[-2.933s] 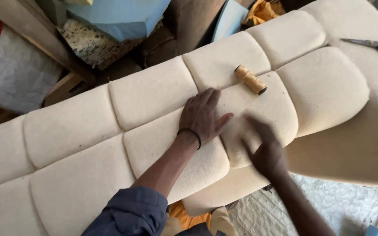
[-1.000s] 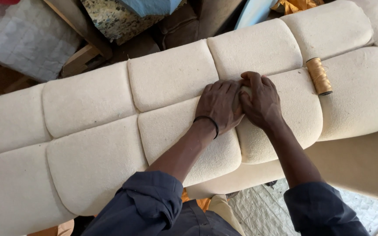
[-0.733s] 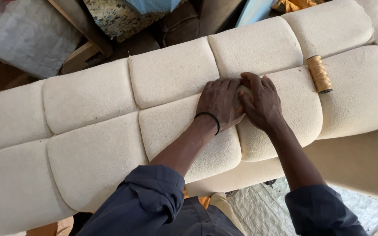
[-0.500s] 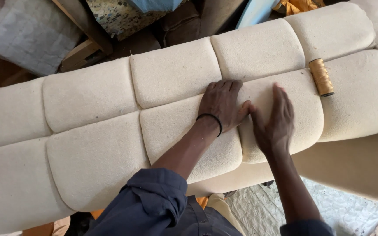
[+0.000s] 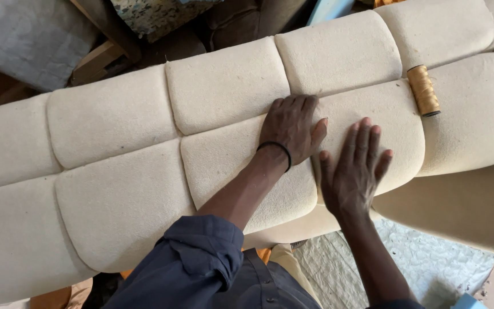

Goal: Tufting the upholstery of a white sofa by pulling thread through the padding and fabric to create a quilted pattern.

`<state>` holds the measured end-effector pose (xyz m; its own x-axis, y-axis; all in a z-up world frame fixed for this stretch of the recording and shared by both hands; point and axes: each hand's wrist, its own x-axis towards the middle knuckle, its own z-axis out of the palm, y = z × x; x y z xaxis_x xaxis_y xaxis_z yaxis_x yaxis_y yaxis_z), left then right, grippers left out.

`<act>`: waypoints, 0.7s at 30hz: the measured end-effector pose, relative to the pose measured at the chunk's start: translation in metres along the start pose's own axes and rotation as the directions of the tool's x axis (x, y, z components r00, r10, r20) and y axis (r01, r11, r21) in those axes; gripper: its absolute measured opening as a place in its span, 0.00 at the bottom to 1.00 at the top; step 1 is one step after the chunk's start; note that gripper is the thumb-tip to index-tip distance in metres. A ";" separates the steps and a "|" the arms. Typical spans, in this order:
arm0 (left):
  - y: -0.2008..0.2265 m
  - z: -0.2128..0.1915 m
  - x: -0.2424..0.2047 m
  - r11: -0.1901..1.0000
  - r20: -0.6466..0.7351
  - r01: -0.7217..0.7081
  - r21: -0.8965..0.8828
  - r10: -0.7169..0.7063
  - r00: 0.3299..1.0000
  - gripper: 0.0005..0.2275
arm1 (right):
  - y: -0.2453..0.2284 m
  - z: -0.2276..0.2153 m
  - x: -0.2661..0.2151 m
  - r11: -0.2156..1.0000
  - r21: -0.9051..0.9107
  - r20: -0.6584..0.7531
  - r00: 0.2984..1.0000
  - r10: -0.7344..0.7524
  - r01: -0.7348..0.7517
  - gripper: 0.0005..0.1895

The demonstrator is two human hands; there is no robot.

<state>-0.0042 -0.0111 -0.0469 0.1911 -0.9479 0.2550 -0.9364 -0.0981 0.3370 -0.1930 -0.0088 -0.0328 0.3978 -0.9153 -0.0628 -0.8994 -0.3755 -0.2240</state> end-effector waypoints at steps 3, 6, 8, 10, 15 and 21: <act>-0.001 0.001 0.003 1.000 -0.022 -0.009 -0.011 0.008 1.000 0.25 | -0.017 0.006 -0.006 0.997 -0.063 0.048 0.998 -0.039 0.042 0.45; -0.002 0.003 0.002 1.000 -0.035 -0.019 -0.012 0.019 0.999 0.23 | -0.024 0.006 -0.013 0.995 -0.034 0.052 0.994 -0.094 0.096 0.37; -0.005 0.007 0.003 1.000 -0.026 -0.031 -0.002 0.031 0.999 0.22 | -0.023 0.006 -0.015 0.992 0.033 0.025 0.992 -0.123 0.123 0.36; -0.007 0.016 0.004 0.999 -0.042 -0.030 0.040 0.031 0.999 0.18 | -0.020 0.010 -0.017 0.982 0.070 -0.009 0.985 -0.174 0.174 0.34; -0.012 0.019 0.007 0.997 -0.042 -0.067 0.041 0.069 0.997 0.16 | -0.017 0.015 -0.016 0.972 0.097 -0.067 0.976 -0.206 0.212 0.33; -0.003 0.002 0.004 0.996 -0.089 -0.047 -0.075 0.041 0.995 0.13 | -0.013 0.022 -0.017 0.931 0.097 -0.271 0.909 -0.316 0.353 0.29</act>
<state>-0.0009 -0.0153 -0.0490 0.1782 -0.9204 0.3480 -0.9195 -0.0299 0.3919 -0.1844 0.0147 -0.0501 0.5968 -0.7530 0.2772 -0.6791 -0.6580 -0.3254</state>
